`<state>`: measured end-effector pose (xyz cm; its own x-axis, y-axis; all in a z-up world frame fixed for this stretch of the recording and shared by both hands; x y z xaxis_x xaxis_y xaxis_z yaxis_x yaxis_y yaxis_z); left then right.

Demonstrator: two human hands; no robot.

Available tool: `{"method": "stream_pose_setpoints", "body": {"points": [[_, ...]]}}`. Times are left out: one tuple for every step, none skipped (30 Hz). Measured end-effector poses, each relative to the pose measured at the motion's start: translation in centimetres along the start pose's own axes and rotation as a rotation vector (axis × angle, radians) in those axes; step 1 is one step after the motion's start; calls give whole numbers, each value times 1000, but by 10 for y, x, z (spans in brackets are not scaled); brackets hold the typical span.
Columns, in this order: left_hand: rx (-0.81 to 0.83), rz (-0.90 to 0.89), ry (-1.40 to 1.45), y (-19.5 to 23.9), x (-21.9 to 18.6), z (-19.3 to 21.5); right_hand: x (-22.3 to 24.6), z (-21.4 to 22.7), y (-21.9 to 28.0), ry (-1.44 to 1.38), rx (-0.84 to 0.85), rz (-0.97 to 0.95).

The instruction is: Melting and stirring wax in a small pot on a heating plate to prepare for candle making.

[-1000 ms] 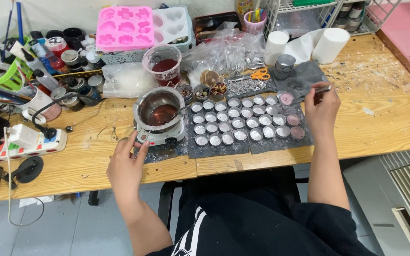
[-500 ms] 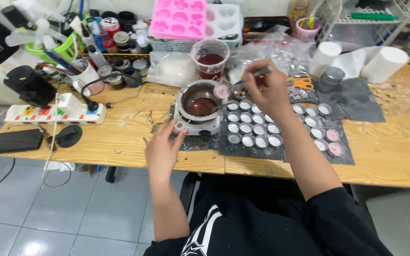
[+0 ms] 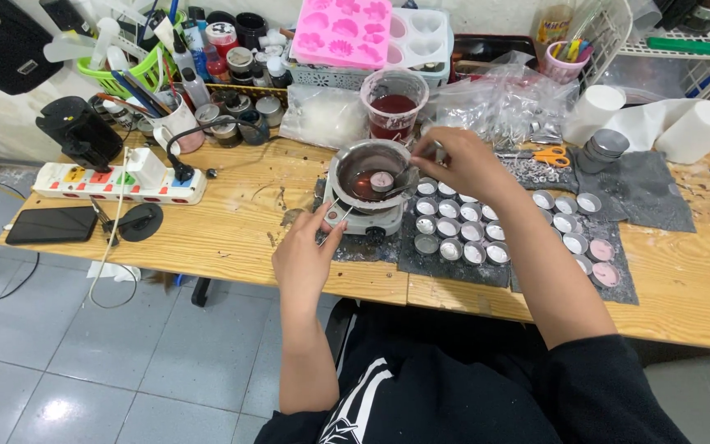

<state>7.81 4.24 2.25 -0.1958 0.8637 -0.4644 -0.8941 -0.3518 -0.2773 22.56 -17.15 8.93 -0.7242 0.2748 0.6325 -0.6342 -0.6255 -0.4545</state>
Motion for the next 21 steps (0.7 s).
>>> {"method": "stream_pose_setpoints", "body": {"points": [[3,1,1,1,-1,1,0,4,7,0,2,-2],[17,23,1,1,0,1,5,8,14,22,7,43],[32,44,1,1,0,2,9,13,21,44,13,89],[35,43,1,1,2,-2,8,16,31,44,13,86],[7,21,-2,1,2,-2,5,19,40,48,11,64],[-22,0,-4,0,2,-2,2,23,48,53,10,45],[-21,-1,-4,0,1,-1,-2,23,59,54,9,44],[-13,11,0,0,2,-2,-19,26,70,48,-24,-93],[-6,22,5,1,2,-2,-35,30,83,43,-58,-231],[-4,22,5,1,3,-1,-43,22,92,42,-58,-232],[-6,16,0,0,2,-1,-60,20,105,54,-122,-332],[-7,9,-4,1,2,-1,-76,18,120,65,-187,-434],[-4,8,-5,1,1,-1,-79,10,125,64,-188,-438],[-16,3,7,1,1,0,-85,5,132,101,-225,-476],[-29,-3,20,2,1,1,-90,1,139,139,-261,-514],[-27,-3,19,2,1,0,-95,-7,143,138,-262,-515],[-32,-5,13,2,1,0,-101,-13,147,186,-264,-535],[-39,-6,6,2,1,0,-107,-19,150,234,-266,-553],[-38,-6,5,2,0,1,-108,-21,151,232,-266,-554],[-29,-1,4,2,0,1,-110,-23,152,257,-249,-563],[-19,4,3,1,1,1,-112,-26,153,283,-233,-571]]}}
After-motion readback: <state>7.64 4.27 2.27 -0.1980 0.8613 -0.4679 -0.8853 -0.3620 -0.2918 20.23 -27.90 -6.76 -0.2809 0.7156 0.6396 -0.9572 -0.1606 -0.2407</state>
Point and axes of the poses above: each hand's wrist, its own y-axis away from the middle knuckle, its own z-axis out of the back of the hand, x = y × z, the point moved 9 cm from there along -y, towards the middle knuckle, and after that the axes turned 12 degrees about -y, right-handed, at the moved point
